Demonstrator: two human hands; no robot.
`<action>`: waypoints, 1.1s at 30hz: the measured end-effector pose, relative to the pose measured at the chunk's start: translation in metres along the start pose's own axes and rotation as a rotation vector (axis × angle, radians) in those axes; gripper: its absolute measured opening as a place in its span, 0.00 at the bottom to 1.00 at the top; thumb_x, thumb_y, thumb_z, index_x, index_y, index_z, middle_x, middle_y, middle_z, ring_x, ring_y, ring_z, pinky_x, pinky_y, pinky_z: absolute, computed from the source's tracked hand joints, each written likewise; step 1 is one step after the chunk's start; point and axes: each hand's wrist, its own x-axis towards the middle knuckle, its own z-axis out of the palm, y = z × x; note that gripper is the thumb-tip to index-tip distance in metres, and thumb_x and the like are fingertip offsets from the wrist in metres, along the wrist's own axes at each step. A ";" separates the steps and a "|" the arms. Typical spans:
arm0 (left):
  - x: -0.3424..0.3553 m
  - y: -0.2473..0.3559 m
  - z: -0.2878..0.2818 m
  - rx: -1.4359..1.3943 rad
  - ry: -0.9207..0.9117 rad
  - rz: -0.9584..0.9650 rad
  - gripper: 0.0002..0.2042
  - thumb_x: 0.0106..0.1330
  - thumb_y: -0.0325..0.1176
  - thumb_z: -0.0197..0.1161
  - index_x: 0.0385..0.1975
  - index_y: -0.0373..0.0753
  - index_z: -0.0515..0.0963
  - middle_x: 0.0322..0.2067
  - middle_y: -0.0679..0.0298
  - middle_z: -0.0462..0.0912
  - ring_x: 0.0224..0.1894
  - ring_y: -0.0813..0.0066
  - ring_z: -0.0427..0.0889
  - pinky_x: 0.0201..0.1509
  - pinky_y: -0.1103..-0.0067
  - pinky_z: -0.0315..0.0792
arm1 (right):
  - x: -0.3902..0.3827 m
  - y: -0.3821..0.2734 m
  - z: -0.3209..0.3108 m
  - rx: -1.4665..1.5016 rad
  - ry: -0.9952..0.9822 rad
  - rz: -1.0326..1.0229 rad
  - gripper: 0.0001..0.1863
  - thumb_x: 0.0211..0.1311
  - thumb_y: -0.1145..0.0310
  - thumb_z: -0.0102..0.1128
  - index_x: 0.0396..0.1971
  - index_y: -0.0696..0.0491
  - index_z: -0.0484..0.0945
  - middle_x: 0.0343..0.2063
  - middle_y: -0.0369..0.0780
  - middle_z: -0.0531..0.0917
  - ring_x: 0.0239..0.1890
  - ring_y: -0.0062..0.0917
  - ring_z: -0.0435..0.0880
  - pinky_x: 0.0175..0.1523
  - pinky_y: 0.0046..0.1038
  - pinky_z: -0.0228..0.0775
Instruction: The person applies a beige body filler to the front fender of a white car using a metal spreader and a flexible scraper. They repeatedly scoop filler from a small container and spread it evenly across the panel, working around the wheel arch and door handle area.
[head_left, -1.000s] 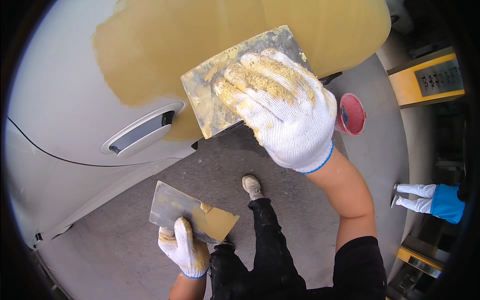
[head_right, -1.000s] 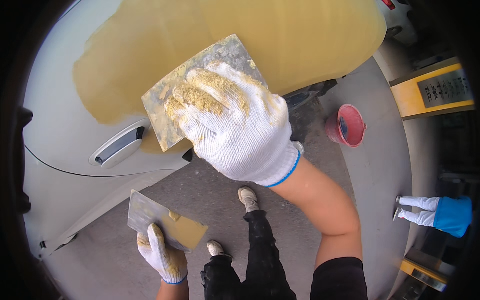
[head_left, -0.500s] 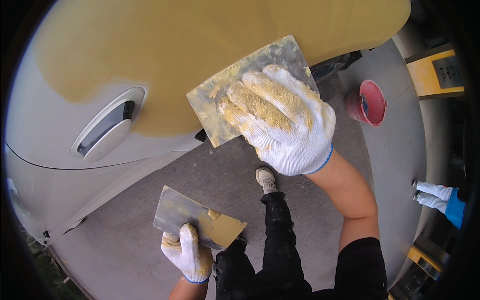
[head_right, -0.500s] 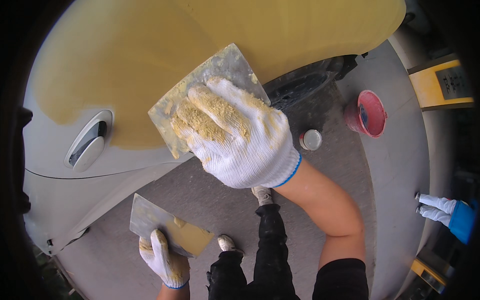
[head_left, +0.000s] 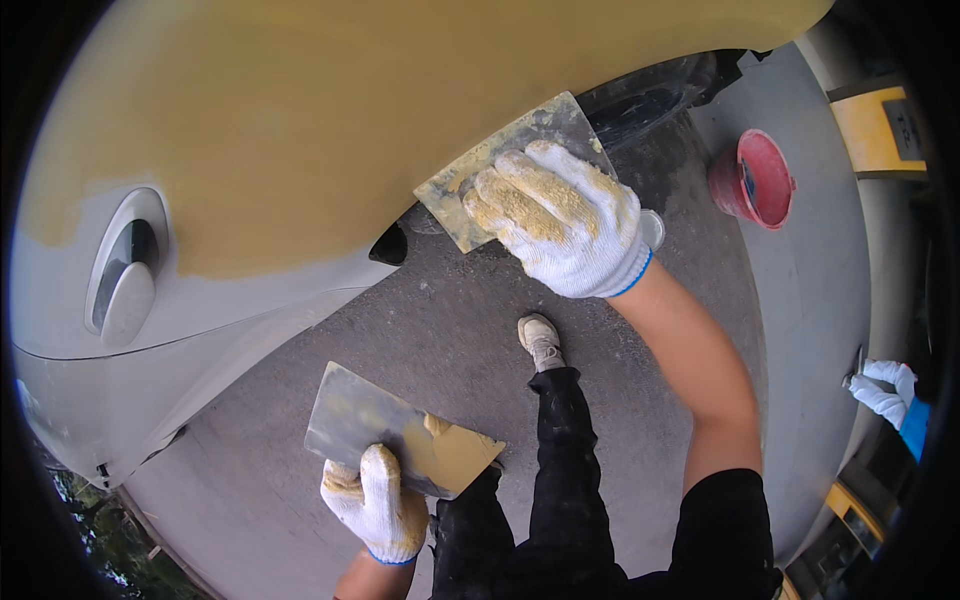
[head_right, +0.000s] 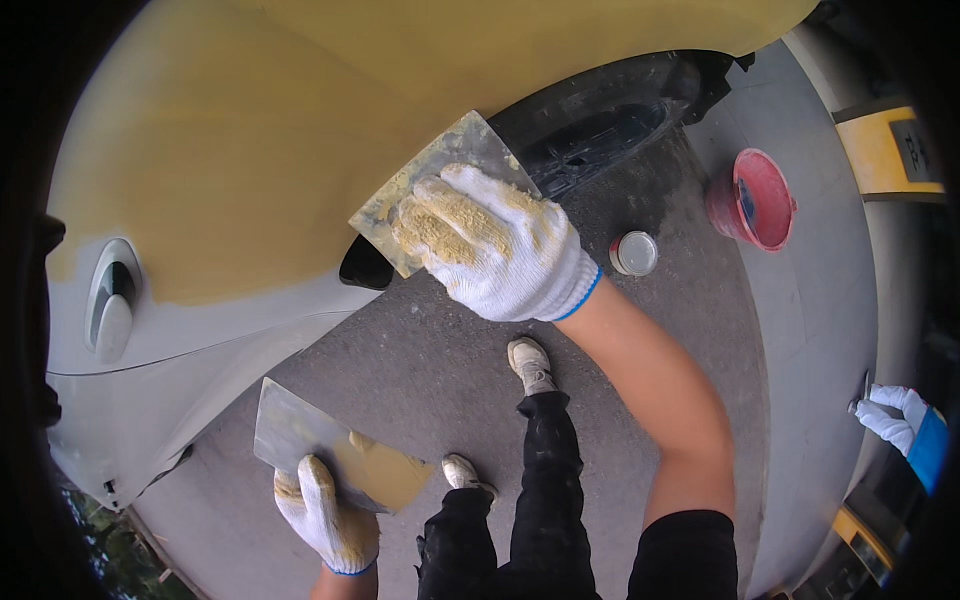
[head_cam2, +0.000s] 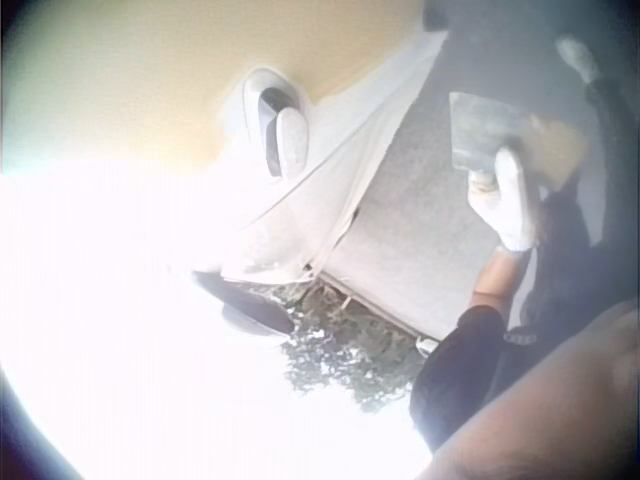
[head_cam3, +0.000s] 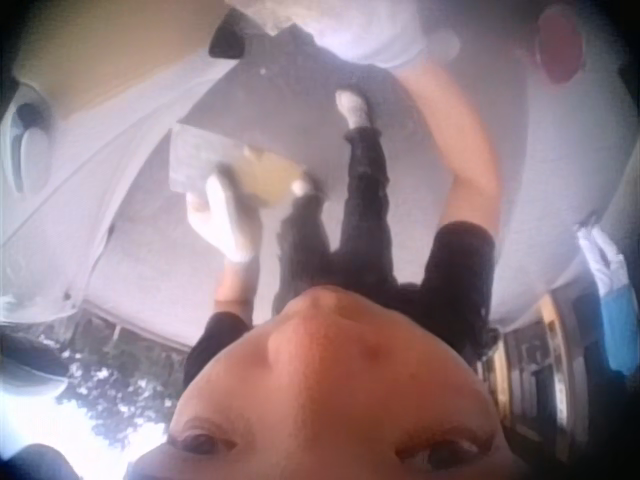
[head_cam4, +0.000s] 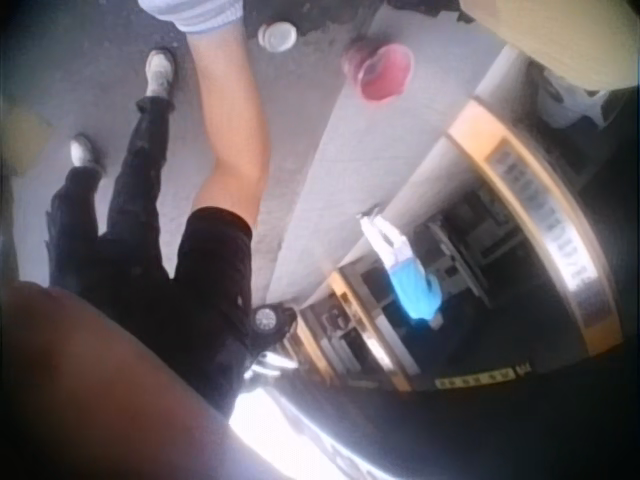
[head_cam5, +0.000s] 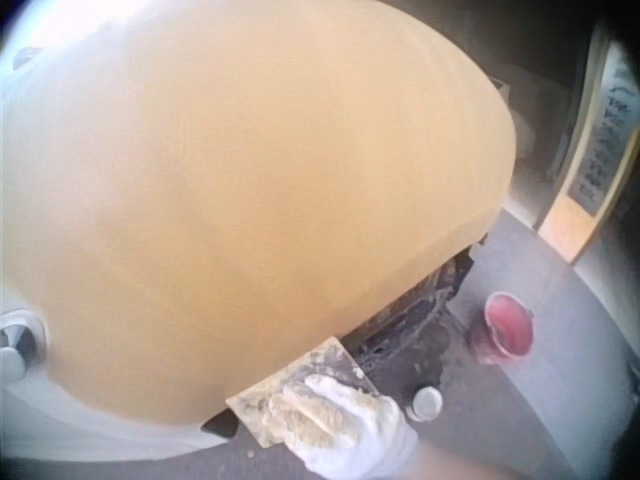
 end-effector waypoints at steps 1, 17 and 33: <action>0.000 0.000 -0.001 0.002 -0.003 -0.009 0.19 0.75 0.41 0.68 0.54 0.31 0.76 0.43 0.58 0.86 0.43 0.70 0.86 0.50 0.72 0.80 | -0.002 0.003 -0.001 0.012 -0.009 -0.004 0.16 0.54 0.63 0.72 0.45 0.47 0.90 0.52 0.41 0.89 0.59 0.40 0.85 0.55 0.37 0.87; 0.000 0.062 -0.018 -0.310 -0.031 -0.086 0.13 0.73 0.32 0.68 0.50 0.31 0.79 0.44 0.58 0.87 0.44 0.71 0.87 0.52 0.72 0.80 | 0.258 0.018 -0.141 -0.106 0.047 -0.130 0.18 0.54 0.88 0.65 0.42 0.56 0.91 0.43 0.44 0.91 0.47 0.41 0.90 0.57 0.34 0.81; -0.005 0.053 -0.021 -0.360 -0.008 -0.044 0.13 0.74 0.32 0.68 0.51 0.32 0.78 0.44 0.60 0.87 0.44 0.74 0.86 0.52 0.74 0.79 | 0.303 0.000 -0.107 -0.043 0.136 -0.197 0.19 0.59 0.77 0.59 0.44 0.44 0.91 0.37 0.42 0.90 0.40 0.40 0.87 0.50 0.40 0.79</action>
